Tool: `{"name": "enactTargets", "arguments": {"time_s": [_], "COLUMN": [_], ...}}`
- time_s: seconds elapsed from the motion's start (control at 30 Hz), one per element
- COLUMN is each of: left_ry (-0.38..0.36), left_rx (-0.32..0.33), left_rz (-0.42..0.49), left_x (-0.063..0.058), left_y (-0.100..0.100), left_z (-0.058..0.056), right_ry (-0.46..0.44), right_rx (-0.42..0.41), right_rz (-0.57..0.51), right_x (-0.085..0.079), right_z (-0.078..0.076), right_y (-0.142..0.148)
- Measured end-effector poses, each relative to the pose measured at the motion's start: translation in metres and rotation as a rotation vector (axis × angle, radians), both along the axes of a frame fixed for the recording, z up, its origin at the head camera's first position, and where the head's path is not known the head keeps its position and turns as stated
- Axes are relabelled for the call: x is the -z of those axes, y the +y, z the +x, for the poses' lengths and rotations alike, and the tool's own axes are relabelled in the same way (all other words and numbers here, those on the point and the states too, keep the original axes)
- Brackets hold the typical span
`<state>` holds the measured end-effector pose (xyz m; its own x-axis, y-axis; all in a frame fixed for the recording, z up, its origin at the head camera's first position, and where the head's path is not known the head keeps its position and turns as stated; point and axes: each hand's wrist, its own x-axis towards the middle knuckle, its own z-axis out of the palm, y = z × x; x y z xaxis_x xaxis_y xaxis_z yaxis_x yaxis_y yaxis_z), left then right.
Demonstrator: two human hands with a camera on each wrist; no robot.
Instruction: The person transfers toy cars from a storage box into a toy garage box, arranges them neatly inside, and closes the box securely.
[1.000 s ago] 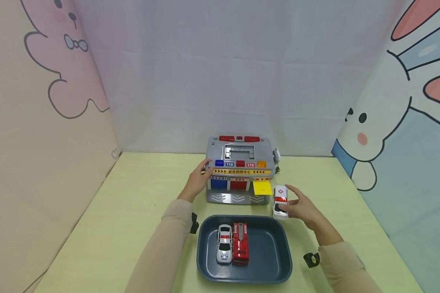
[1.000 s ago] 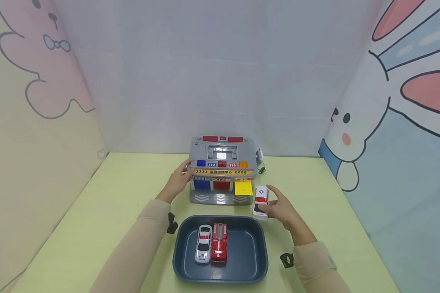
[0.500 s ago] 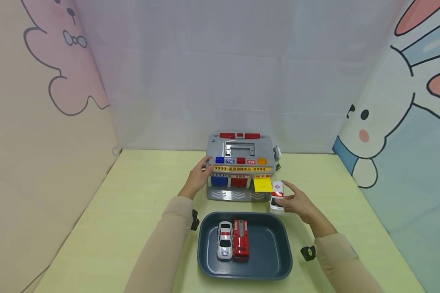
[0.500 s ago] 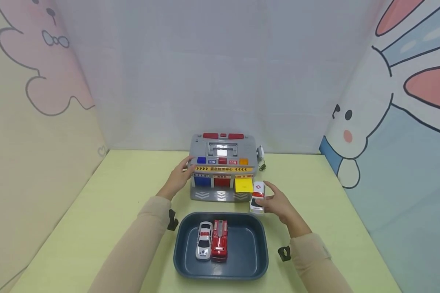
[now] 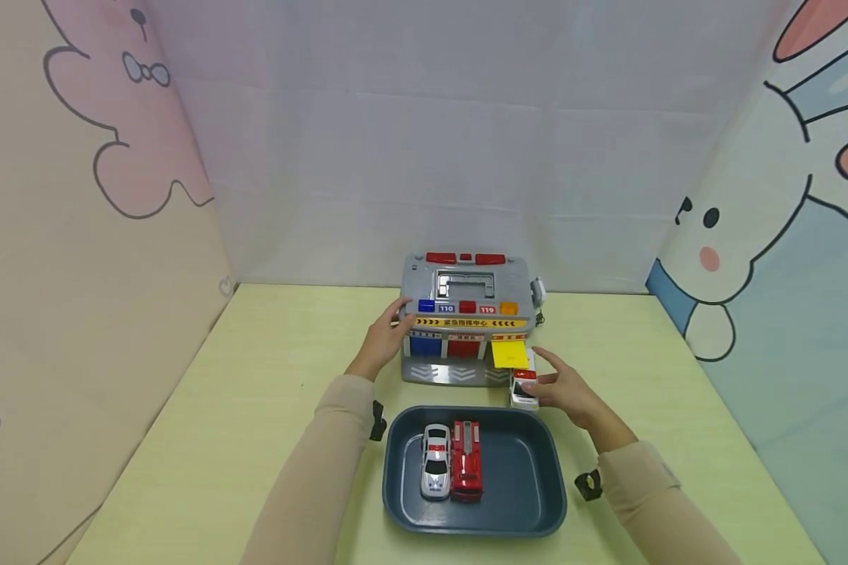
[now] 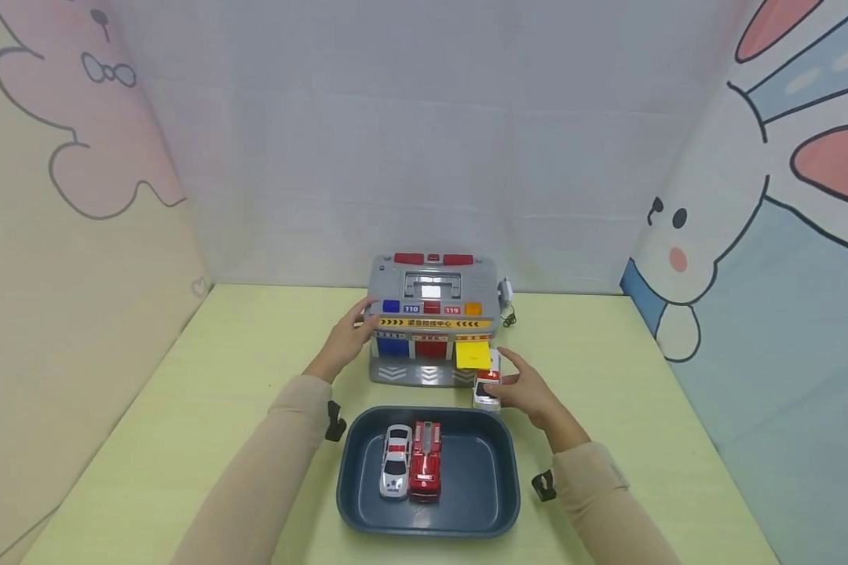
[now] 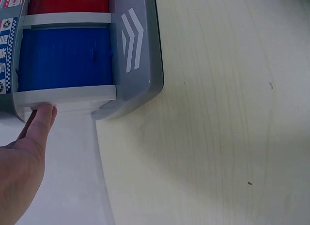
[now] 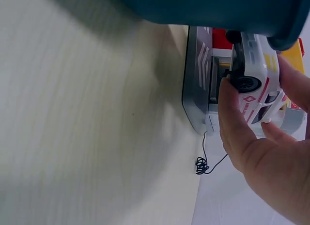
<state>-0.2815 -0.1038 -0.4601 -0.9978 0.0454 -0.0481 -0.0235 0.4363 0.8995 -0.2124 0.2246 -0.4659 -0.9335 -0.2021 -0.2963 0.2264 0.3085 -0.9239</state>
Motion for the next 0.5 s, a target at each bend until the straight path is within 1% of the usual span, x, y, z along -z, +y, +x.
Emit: {"name": "enactTargets", "arguments": {"time_s": [0.17, 0.37, 0.5], "left_ry": [-0.004, 0.013, 0.006], "left_rx": [0.003, 0.009, 0.007], "left_rz": [0.0, 0.007, 0.004], "left_x": [0.0, -0.001, 0.0], "left_y": [0.0, 0.0, -0.001], "left_z": [0.001, 0.0, 0.0], "right_ry": [-0.004, -0.003, -0.001], "right_rx": [-0.004, -0.021, -0.032], "right_rz": [-0.014, -0.038, -0.057], "right_x": [0.006, 0.01, 0.016], "right_z": [-0.003, -0.006, -0.008], "right_y": [-0.001, -0.003, -0.004]}}
